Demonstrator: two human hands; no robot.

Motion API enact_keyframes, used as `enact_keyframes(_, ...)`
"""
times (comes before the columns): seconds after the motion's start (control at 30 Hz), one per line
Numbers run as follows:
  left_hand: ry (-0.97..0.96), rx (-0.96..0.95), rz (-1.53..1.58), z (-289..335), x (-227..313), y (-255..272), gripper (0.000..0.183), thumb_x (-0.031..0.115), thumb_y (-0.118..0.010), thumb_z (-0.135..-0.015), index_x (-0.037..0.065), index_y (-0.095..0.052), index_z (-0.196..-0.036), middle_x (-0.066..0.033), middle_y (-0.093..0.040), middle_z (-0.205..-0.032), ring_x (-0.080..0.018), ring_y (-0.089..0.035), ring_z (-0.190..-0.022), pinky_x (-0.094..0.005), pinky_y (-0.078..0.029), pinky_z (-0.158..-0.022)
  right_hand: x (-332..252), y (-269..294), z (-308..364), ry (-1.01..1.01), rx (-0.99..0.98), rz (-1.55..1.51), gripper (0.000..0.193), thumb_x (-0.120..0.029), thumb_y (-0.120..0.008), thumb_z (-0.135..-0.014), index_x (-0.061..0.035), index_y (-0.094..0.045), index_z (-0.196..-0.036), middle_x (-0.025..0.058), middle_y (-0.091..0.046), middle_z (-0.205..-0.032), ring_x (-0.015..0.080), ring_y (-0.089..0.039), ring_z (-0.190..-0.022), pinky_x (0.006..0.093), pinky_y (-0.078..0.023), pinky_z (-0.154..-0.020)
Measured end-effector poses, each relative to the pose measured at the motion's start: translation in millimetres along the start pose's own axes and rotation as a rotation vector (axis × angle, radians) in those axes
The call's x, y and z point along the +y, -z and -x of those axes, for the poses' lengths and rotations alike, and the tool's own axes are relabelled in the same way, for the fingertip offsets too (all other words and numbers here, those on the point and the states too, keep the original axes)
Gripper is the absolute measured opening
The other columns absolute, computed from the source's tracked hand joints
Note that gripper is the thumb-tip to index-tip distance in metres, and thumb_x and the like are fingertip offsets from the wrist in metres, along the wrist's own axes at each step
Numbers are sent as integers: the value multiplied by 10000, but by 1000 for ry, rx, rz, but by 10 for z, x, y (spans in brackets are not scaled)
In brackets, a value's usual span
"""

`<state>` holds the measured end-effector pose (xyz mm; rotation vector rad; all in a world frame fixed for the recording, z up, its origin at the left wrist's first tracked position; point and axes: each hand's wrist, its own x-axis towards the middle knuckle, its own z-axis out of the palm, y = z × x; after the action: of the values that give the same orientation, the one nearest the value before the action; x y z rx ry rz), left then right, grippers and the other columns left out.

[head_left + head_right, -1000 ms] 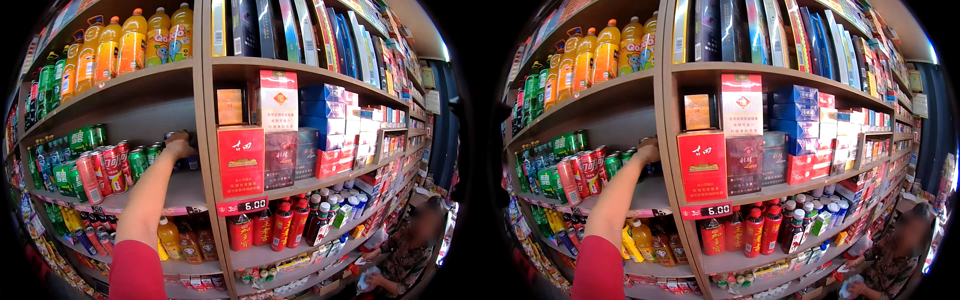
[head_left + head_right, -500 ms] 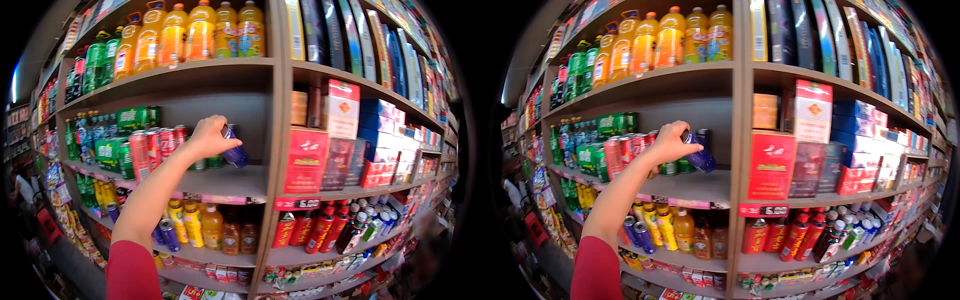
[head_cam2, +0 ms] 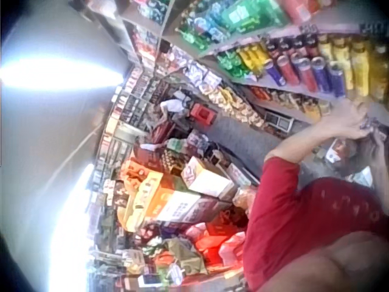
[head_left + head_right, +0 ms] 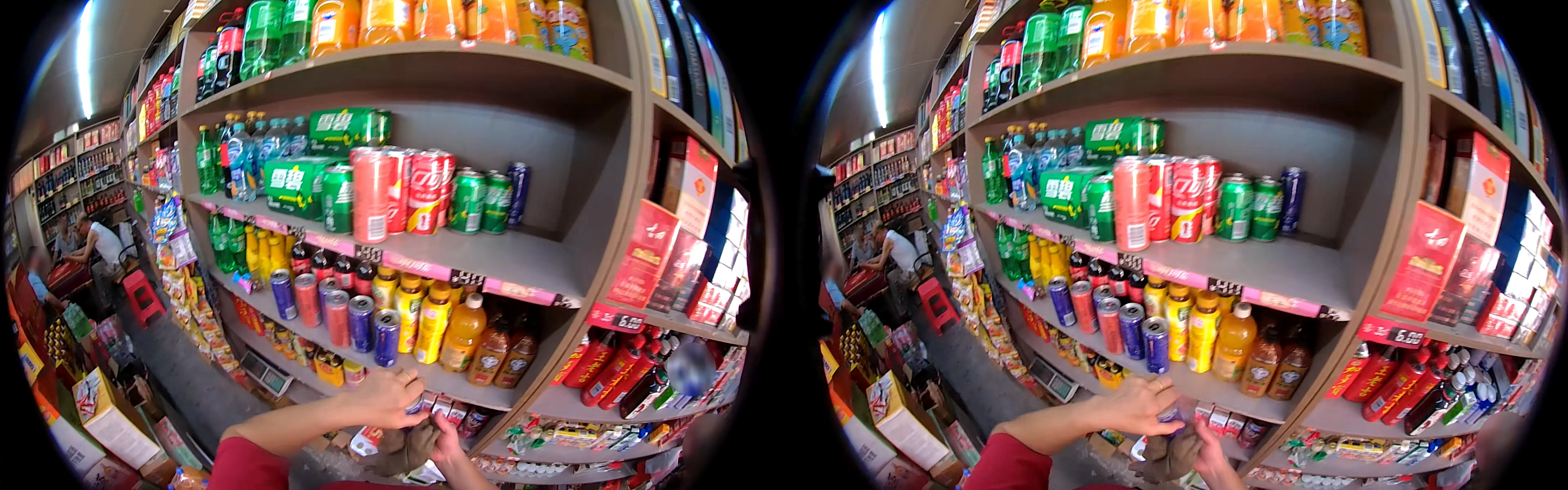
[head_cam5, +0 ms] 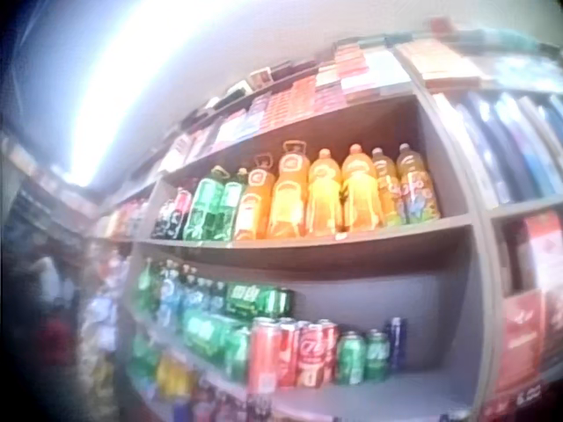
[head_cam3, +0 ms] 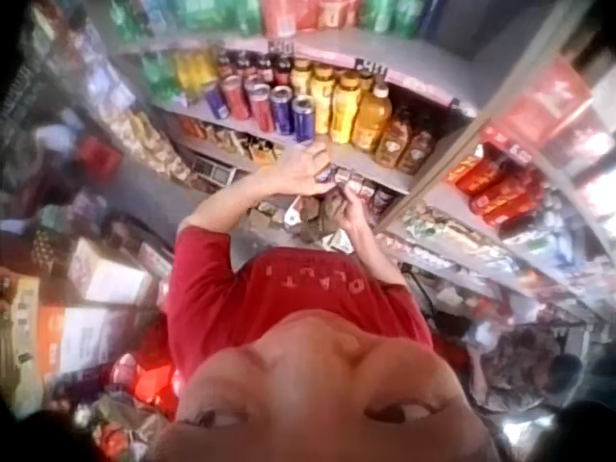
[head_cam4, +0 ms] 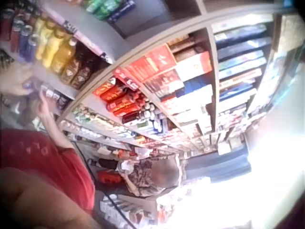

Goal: The person wipes the surfaces of store shelves with a cloth, then picks up and wipes individual beverage cans and bottles before placing them back on the shelves.

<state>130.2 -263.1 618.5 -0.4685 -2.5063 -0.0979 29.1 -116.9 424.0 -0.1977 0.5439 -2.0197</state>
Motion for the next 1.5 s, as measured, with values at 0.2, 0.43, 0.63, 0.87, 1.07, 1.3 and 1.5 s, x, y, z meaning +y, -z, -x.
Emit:
enact_keyframes(0.2,291,296,547,367,-134,-418,815,291,-853,-570,-1,-457,-1220,-218,-554,-1099,-324,-567,-1027,-374,-456,-866,141,-370,-120,-29,113,153,358,-215,-607,-841,-10,-514,-1120,136,-586,-1080,266,-585,-996,415,-473,-893)
enact_keyframes(0.43,370,486,1332,607,-169,-771,1238,385,-872,-419,-38,-213,-1378,-216,-462,-1256,-282,-511,-1133,-387,-402,-964,145,-261,-146,16,17,83,389,-227,-623,-844,42,-525,-1108,148,-600,-1062,242,-599,-957,394,-485,-863)
enact_keyframes(0.63,339,388,623,362,-93,-666,1100,318,-897,-480,-97,-297,-1304,-136,-604,-1010,-219,-598,-929,-334,-449,-874,206,-323,-145,-51,0,-66,356,-310,-621,-848,3,-590,-1017,116,-628,-990,214,-621,-877,346,-504,-814)
enact_keyframes(0.87,533,233,881,605,-181,-620,556,144,-821,-562,-7,-537,-1016,-95,-635,-882,-167,-623,-802,-305,-503,-722,-78,-175,169,220,184,609,206,-177,-709,-786,-19,-620,-883,35,-624,-803,108,-576,-718,265,-480,-638)
enact_keyframes(1.07,556,49,785,731,41,-868,637,214,-827,-549,-12,-515,-1057,-131,-634,-870,-228,-646,-792,-332,-506,-705,-459,-818,346,604,76,848,215,-103,-680,-795,-23,-578,-967,67,-608,-893,160,-588,-824,287,-494,-716)
enact_keyframes(1.3,512,-72,907,777,44,-1139,675,312,-818,-525,-12,-510,-1030,-160,-629,-863,-286,-643,-811,-361,-498,-699,-437,-1063,388,1023,-447,1690,264,-106,-689,-725,26,-542,-899,162,-544,-867,334,-540,-868,387,-468,-777)
enact_keyframes(1.5,552,-135,573,620,93,-1022,690,317,-802,-528,8,-512,-1072,-172,-622,-859,-336,-631,-828,-405,-499,-690,-556,-992,261,1010,-294,1898,222,-70,-702,-711,11,-544,-844,155,-571,-874,313,-581,-808,380,-496,-689)
